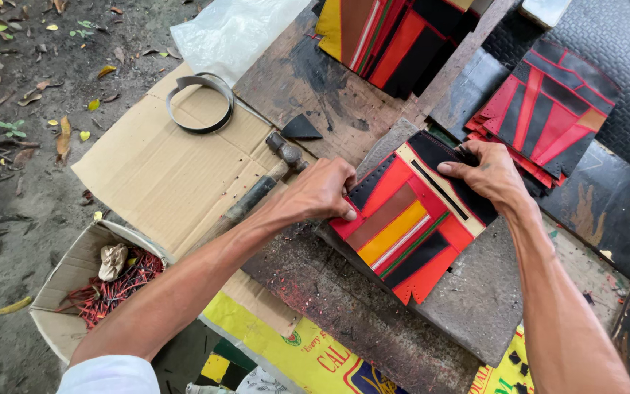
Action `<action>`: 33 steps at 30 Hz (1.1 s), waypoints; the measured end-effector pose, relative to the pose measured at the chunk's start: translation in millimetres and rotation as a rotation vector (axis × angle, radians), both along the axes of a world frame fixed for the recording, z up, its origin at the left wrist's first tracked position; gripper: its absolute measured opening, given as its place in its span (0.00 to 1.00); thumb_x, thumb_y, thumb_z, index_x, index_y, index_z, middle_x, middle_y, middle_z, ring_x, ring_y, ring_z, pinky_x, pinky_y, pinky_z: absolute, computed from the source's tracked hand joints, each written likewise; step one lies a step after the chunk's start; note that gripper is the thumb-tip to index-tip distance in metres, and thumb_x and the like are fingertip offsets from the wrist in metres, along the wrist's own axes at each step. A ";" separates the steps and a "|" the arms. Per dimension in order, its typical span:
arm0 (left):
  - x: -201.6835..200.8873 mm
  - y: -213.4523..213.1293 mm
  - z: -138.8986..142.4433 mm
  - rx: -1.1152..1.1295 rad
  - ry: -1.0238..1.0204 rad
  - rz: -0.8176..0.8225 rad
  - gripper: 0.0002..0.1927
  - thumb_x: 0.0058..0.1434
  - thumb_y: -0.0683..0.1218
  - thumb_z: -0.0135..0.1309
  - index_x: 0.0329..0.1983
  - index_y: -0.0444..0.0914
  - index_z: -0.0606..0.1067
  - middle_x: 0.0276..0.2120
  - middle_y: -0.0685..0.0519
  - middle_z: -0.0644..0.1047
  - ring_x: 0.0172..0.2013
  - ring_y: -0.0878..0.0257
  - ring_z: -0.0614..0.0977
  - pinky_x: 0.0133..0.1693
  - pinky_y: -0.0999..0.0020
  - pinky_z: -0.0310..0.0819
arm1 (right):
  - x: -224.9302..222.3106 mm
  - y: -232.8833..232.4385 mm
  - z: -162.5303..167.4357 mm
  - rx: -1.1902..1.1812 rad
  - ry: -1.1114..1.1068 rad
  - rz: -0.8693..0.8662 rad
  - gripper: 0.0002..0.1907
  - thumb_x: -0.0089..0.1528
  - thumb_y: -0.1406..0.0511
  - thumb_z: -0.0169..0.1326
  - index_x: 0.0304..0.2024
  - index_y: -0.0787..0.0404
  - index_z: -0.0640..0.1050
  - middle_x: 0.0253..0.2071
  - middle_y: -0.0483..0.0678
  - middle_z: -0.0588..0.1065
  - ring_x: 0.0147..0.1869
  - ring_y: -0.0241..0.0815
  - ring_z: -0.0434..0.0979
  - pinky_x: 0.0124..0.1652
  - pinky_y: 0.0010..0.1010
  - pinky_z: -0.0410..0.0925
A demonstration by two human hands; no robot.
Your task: The person holds a small punch against the edge of a colorful layered leather piece resting on a board and repeatedly strikes it with a hammer, working along the edge hole by hole. They reposition the leather piece and continue punching along its border, with stacks of similar finished pieces nearby.
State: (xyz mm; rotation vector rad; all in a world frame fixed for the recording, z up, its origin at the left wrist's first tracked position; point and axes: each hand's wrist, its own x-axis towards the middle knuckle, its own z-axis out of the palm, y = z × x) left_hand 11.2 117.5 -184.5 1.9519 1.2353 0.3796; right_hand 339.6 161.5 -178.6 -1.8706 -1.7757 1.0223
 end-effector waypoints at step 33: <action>-3.7 6.1 -18.1 -0.035 -0.206 -0.029 0.16 0.35 0.43 0.67 0.23 0.35 0.72 0.19 0.51 0.77 0.23 0.64 0.80 0.26 0.65 0.72 | -146.1 -152.9 -35.5 0.214 0.969 -0.198 0.12 0.69 0.65 0.55 0.42 0.68 0.69 0.39 0.55 0.78 0.43 0.47 0.84 0.45 0.38 0.81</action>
